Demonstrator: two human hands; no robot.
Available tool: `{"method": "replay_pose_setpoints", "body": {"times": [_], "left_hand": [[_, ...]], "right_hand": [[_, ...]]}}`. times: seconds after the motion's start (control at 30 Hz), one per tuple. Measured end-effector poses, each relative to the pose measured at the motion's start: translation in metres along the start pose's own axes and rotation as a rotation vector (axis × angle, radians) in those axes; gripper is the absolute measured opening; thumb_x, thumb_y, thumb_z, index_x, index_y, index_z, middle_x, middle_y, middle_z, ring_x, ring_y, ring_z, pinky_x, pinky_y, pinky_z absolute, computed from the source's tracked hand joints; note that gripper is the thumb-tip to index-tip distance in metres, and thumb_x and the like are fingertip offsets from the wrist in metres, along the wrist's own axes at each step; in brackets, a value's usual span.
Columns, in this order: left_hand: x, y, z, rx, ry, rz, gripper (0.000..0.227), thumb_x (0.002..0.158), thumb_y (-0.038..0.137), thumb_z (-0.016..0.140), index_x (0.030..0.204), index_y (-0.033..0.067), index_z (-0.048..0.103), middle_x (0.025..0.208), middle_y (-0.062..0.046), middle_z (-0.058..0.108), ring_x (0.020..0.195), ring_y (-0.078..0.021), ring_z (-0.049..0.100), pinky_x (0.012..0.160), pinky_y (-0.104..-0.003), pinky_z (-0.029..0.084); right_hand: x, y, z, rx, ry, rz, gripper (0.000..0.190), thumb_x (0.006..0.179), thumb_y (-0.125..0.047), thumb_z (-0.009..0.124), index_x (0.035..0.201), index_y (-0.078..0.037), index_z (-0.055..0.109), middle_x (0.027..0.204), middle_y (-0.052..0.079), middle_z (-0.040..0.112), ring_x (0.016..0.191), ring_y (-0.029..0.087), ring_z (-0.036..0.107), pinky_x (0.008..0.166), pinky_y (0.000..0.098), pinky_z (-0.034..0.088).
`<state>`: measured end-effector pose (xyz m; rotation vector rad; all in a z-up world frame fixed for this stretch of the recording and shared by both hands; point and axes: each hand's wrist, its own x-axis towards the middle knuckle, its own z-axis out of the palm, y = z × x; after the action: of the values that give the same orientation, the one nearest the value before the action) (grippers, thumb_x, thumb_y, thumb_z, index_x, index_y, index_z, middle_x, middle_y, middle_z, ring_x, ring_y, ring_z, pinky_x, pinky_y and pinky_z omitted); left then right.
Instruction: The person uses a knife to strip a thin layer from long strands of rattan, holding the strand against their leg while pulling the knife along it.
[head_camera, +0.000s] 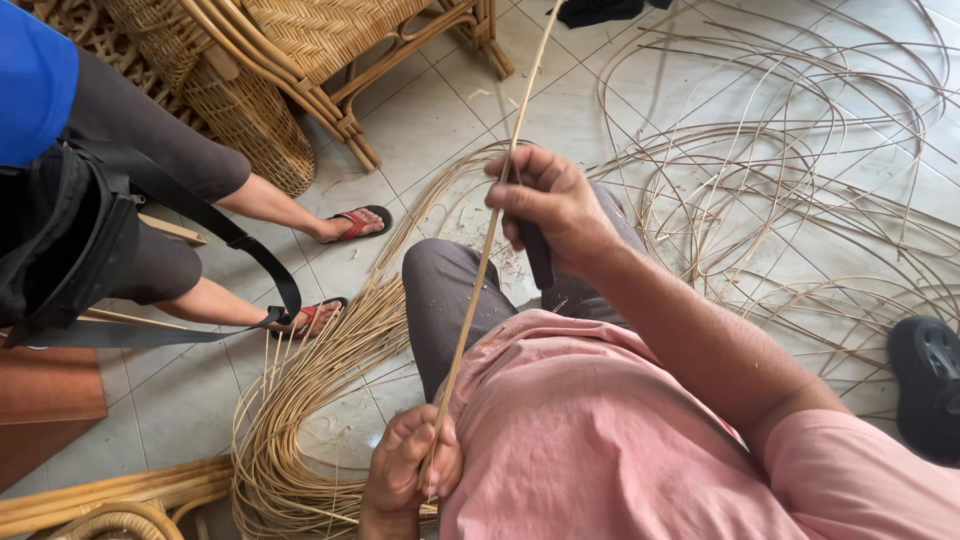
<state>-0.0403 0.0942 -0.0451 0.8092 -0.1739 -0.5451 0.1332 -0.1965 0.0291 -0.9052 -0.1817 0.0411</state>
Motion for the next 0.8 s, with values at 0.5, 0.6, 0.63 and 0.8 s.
{"method": "replay_pose_setpoints", "body": {"times": [0.5,0.6,0.63,0.8], "left_hand": [[0.018,-0.002,0.011,0.760,0.222,0.072,0.021,0.099,0.021,0.069,0.096,0.0042,0.080,0.061,0.003,0.057,0.053,-0.0079,0.044,0.047,-0.024,0.036],[0.030,0.003,0.031,0.958,0.376,0.146,0.017,0.093,0.020,0.072,0.088,0.0076,0.083,0.076,0.001,0.076,0.067,-0.0075,0.061,0.060,-0.024,0.047],[0.033,0.003,0.033,1.035,0.395,0.164,0.016,0.093,0.021,0.073,0.083,0.0099,0.079,0.068,0.005,0.065,0.061,-0.0061,0.052,0.055,-0.025,0.042],[0.050,-0.007,0.034,1.189,0.436,0.286,0.018,0.093,0.024,0.073,0.080,0.0116,0.076,0.066,0.005,0.066,0.057,-0.0068,0.049,0.051,-0.029,0.041]], "right_hand": [[0.025,-0.034,-0.008,-0.049,-0.176,-0.069,0.036,0.095,0.000,0.070,0.130,0.002,0.064,0.087,0.012,0.072,0.053,0.014,0.066,0.045,0.0203,0.054],[0.028,-0.029,-0.011,-0.138,-0.037,-0.051,0.037,0.097,-0.003,0.063,0.133,0.000,0.062,0.083,0.008,0.066,0.052,0.012,0.062,0.045,0.0198,0.052],[0.028,-0.022,-0.016,-0.155,-0.009,-0.034,0.041,0.095,-0.006,0.065,0.136,0.000,0.060,0.085,0.008,0.068,0.049,0.011,0.060,0.042,0.0215,0.051],[0.003,0.016,-0.017,-0.275,0.005,0.092,0.050,0.092,-0.013,0.071,0.138,0.000,0.058,0.087,0.009,0.072,0.046,0.012,0.058,0.038,0.0248,0.051]]}}
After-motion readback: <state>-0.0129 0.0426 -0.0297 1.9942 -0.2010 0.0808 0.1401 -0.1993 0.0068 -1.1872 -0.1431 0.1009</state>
